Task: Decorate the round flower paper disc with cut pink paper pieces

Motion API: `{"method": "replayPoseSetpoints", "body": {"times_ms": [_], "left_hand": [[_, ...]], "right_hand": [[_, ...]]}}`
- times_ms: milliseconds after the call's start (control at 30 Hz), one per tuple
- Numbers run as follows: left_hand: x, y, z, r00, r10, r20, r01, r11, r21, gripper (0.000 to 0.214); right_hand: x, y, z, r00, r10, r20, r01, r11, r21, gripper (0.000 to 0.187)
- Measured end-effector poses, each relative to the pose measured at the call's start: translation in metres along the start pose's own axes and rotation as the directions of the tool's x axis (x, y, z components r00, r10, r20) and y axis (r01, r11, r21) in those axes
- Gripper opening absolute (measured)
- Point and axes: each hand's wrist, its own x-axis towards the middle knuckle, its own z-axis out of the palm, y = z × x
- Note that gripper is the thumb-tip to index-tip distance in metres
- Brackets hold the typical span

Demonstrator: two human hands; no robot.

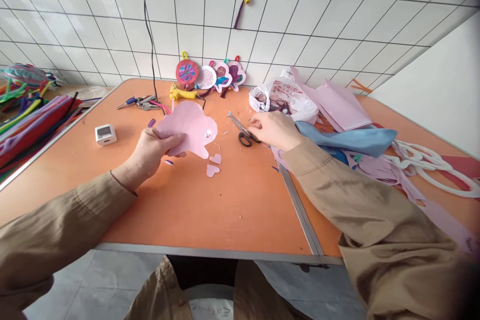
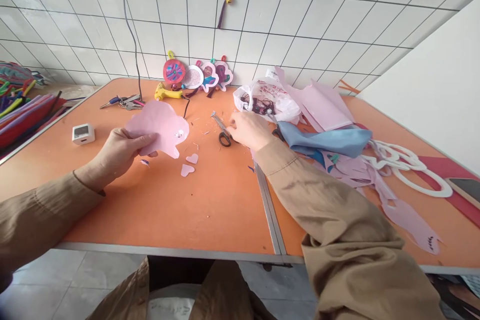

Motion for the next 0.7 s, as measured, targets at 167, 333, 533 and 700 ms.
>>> {"method": "replayPoseSetpoints", "body": {"times_ms": [167, 333, 533, 700], "left_hand": [[0.0, -0.009, 0.0, 0.998, -0.019, 0.065, 0.017, 0.999, 0.037, 0.027], [-0.005, -0.01, 0.005, 0.991, 0.003, 0.132, -0.004, 1.0, 0.009, 0.03], [-0.009, -0.013, 0.008, 0.986, -0.005, 0.166, 0.006, 1.0, -0.008, 0.031], [-0.01, -0.013, 0.008, 0.976, -0.004, 0.218, 0.011, 0.999, -0.032, 0.033]], "right_hand": [[-0.005, -0.002, 0.012, 0.973, 0.01, 0.231, 0.055, 0.961, -0.272, 0.019], [-0.01, -0.012, 0.008, 0.964, -0.001, 0.265, 0.095, 0.935, -0.342, 0.031], [-0.012, -0.016, 0.006, 0.988, -0.07, 0.135, 0.107, 0.951, -0.291, 0.051], [-0.014, -0.009, 0.011, 0.988, -0.108, 0.114, 0.117, 0.99, -0.077, 0.056]]}}
